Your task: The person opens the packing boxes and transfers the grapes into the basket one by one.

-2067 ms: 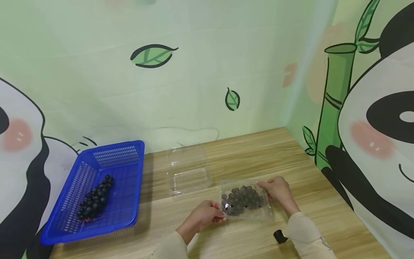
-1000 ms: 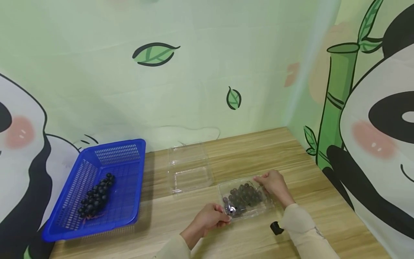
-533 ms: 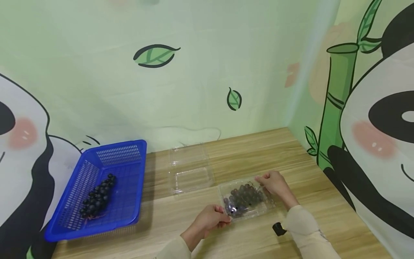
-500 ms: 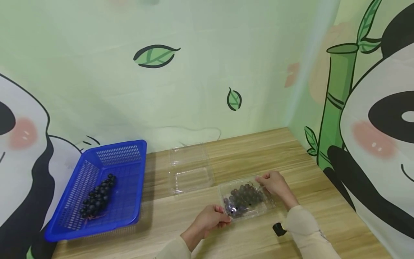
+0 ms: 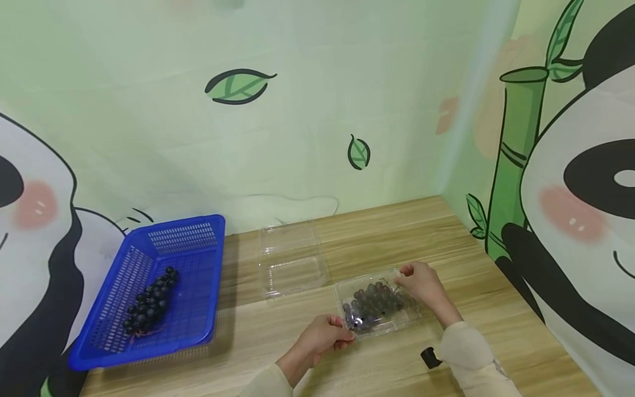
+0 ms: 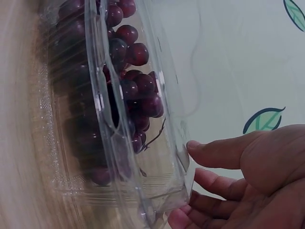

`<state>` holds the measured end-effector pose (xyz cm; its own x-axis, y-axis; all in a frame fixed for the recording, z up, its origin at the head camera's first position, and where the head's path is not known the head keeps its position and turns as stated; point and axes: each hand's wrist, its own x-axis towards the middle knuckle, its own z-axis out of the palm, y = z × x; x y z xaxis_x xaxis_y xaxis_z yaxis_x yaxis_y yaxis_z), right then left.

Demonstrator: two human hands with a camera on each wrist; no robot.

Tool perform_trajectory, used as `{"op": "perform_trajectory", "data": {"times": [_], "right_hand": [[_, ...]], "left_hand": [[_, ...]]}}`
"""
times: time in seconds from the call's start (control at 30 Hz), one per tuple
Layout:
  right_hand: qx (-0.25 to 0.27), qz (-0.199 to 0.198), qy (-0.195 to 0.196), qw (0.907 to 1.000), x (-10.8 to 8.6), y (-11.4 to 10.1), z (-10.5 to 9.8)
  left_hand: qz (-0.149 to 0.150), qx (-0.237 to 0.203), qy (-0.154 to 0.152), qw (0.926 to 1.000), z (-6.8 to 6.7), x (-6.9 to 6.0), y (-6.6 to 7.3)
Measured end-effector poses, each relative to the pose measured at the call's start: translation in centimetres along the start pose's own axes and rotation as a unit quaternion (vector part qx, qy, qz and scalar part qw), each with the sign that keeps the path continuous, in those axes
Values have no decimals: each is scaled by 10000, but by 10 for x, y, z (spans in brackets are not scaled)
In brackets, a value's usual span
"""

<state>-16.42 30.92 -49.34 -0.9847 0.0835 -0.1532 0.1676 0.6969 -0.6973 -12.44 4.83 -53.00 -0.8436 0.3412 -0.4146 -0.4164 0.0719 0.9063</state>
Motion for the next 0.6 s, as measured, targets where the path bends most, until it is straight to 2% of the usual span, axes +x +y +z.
{"op": "perform_trajectory", "data": {"times": [0.3, 0.6], "right_hand": [[-133, -390, 286, 9987, -6, -4, -2], [-143, -737, 320, 9967, -15, -17, -3]], "left_hand": [[-8, 54, 37, 10000, 0, 0, -2], [-42, -2, -2, 10000, -1, 2, -2]]}}
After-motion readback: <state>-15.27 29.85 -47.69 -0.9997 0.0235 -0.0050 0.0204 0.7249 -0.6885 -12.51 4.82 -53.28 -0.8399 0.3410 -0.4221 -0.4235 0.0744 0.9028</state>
